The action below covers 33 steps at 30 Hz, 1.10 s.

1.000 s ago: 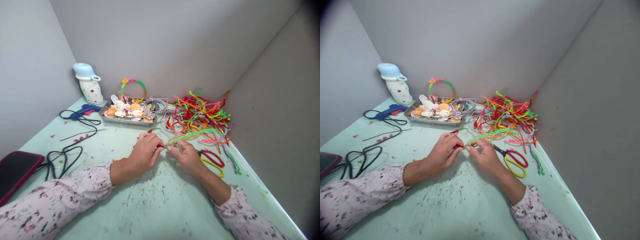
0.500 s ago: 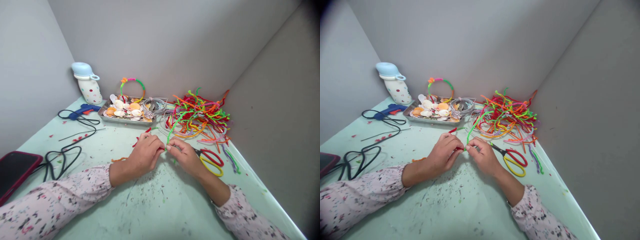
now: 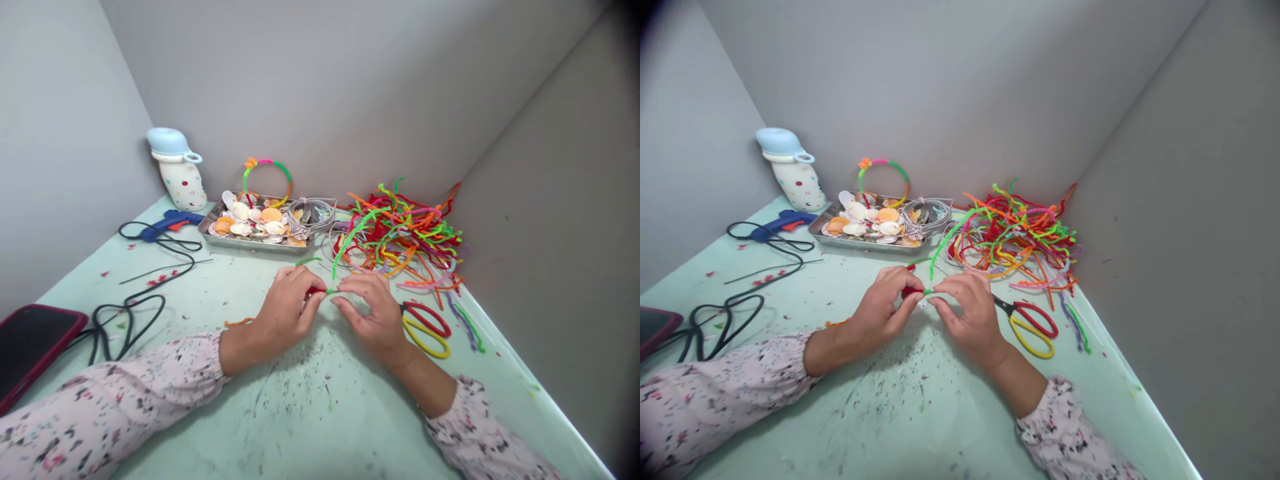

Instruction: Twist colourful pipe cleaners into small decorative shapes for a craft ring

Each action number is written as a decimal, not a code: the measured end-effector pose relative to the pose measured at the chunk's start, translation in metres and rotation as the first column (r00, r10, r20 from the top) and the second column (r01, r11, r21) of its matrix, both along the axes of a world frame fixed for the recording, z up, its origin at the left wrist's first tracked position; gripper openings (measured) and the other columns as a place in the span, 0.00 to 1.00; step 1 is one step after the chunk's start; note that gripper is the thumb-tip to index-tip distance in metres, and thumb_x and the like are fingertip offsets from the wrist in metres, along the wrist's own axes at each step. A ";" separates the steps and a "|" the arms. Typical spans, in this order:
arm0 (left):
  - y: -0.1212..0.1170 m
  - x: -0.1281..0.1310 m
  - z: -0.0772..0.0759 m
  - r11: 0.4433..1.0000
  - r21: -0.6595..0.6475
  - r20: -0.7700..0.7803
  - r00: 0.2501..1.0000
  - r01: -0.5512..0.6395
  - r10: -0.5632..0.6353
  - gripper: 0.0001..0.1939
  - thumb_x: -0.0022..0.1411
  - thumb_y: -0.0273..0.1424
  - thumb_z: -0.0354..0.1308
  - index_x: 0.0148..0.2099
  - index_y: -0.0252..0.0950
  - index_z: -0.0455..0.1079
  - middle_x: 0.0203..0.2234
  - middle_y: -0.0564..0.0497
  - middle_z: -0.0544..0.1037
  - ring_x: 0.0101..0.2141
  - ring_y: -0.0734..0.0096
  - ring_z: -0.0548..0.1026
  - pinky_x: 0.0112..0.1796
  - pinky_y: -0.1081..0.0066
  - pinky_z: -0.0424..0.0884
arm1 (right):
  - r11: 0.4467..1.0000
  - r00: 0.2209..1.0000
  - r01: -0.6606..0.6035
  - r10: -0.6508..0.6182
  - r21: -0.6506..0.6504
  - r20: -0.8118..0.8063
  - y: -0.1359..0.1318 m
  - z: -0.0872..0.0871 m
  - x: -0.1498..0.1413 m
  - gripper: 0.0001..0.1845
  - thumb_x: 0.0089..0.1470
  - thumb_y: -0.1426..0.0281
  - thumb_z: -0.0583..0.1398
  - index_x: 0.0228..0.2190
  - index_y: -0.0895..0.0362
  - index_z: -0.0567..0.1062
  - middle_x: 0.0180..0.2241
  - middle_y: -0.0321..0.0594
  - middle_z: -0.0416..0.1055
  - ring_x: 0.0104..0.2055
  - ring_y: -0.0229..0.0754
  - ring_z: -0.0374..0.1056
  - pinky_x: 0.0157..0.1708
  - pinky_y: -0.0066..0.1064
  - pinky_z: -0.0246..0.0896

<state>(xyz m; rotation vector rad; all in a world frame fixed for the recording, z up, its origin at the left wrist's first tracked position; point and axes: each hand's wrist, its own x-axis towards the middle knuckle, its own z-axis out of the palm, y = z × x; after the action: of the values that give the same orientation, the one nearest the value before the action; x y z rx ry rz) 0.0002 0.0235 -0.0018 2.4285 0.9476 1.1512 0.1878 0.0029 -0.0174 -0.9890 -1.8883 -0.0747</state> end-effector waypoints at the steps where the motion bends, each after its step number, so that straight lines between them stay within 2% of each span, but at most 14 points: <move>1: 0.000 0.000 0.000 1.000 -0.002 0.004 1.000 0.002 -0.002 0.03 0.63 0.26 0.50 0.36 0.36 0.64 0.30 0.51 0.72 0.33 0.68 0.68 0.40 0.63 0.61 | 1.000 1.000 0.003 -0.004 0.028 0.025 0.000 -0.001 0.001 0.11 0.52 0.72 0.63 0.39 0.49 0.72 0.36 0.39 0.74 0.42 0.45 0.70 0.50 0.46 0.60; 7: -0.002 0.001 0.001 1.000 -0.001 0.003 1.000 0.016 -0.016 0.03 0.63 0.26 0.50 0.36 0.35 0.65 0.29 0.50 0.72 0.33 0.68 0.67 0.40 0.63 0.61 | 0.995 0.997 0.012 -0.019 0.101 0.070 0.001 -0.003 0.002 0.13 0.51 0.74 0.63 0.39 0.50 0.73 0.35 0.38 0.74 0.41 0.44 0.70 0.49 0.44 0.61; 33: -0.001 0.000 -0.001 0.993 0.101 -0.008 0.998 0.056 -0.056 0.03 0.64 0.26 0.51 0.37 0.35 0.65 0.30 0.49 0.73 0.33 0.67 0.68 0.42 0.63 0.61 | 0.991 0.994 0.016 -0.031 0.134 0.105 0.001 -0.002 0.003 0.10 0.53 0.74 0.63 0.39 0.52 0.74 0.34 0.39 0.73 0.39 0.43 0.69 0.46 0.43 0.62</move>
<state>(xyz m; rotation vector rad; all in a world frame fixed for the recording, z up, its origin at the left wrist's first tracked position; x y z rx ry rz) 0.0002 0.0226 -0.0031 2.5218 0.8362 1.2012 0.1905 0.0037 -0.0192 -0.9319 -1.9416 -0.2690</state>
